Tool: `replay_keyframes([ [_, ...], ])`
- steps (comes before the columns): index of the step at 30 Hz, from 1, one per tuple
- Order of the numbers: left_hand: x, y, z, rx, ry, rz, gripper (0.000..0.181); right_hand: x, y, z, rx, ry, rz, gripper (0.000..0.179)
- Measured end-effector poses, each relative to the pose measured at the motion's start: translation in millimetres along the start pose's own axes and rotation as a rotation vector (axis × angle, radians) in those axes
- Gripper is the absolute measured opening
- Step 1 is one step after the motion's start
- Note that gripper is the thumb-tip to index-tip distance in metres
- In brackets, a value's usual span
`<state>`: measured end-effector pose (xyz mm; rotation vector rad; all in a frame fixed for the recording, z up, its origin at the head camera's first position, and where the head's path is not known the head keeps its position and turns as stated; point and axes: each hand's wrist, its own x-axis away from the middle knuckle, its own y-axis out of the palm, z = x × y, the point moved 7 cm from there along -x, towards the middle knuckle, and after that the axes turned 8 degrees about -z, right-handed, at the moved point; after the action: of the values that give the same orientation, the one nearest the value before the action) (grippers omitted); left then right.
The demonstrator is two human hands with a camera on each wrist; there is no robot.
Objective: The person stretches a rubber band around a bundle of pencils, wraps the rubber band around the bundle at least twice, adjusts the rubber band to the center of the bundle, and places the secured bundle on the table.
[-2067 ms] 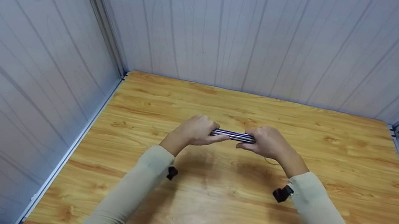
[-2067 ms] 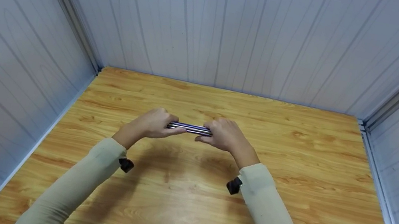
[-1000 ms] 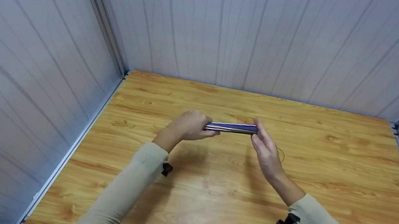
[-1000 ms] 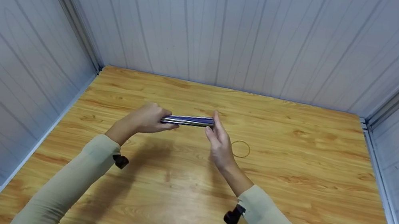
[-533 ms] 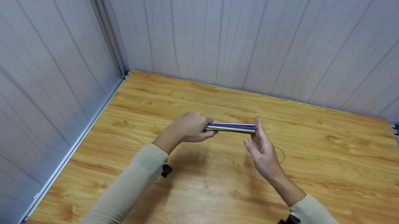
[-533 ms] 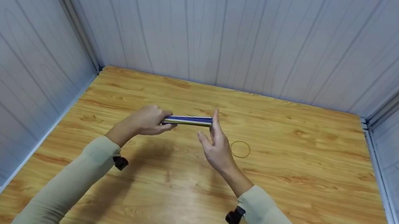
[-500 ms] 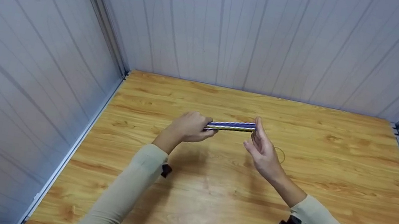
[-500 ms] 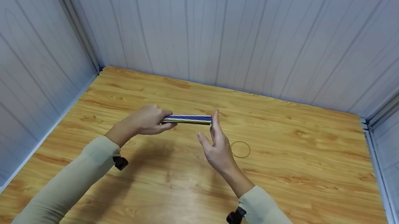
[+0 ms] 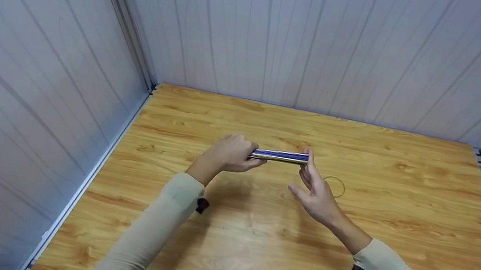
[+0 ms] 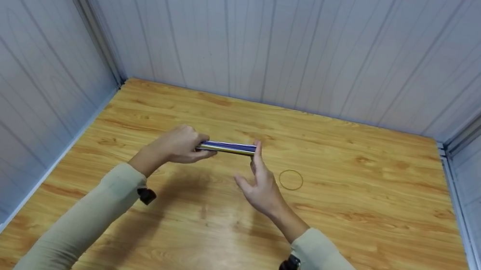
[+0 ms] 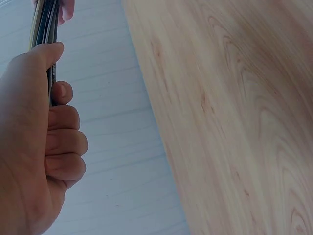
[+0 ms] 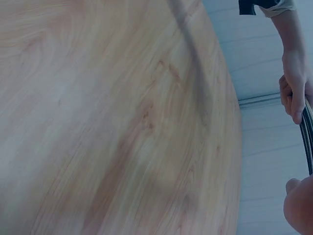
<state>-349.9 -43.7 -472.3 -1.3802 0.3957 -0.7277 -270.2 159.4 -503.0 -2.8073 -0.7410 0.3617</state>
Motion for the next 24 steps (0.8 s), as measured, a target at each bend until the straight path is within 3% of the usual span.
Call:
replay_keyframes([
  [5,1.9,1.1,-6.8,0.012,0.012,0.023,0.044,3.4,-11.6,6.4,-0.012,0.007,-0.027,0.09],
  [12,7.6,1.9,-19.7,0.043,-0.023,0.037,0.045,20.3,-48.4,29.2,0.03,0.043,0.055,0.077],
  [17,8.3,3.2,-22.1,0.041,-0.029,0.032,0.046,24.6,-69.5,39.8,0.232,0.053,0.058,0.069],
  [24,7.2,5.8,-24.5,0.085,-0.042,0.016,0.046,15.2,-105.6,56.5,0.53,0.1,0.09,0.058],
])
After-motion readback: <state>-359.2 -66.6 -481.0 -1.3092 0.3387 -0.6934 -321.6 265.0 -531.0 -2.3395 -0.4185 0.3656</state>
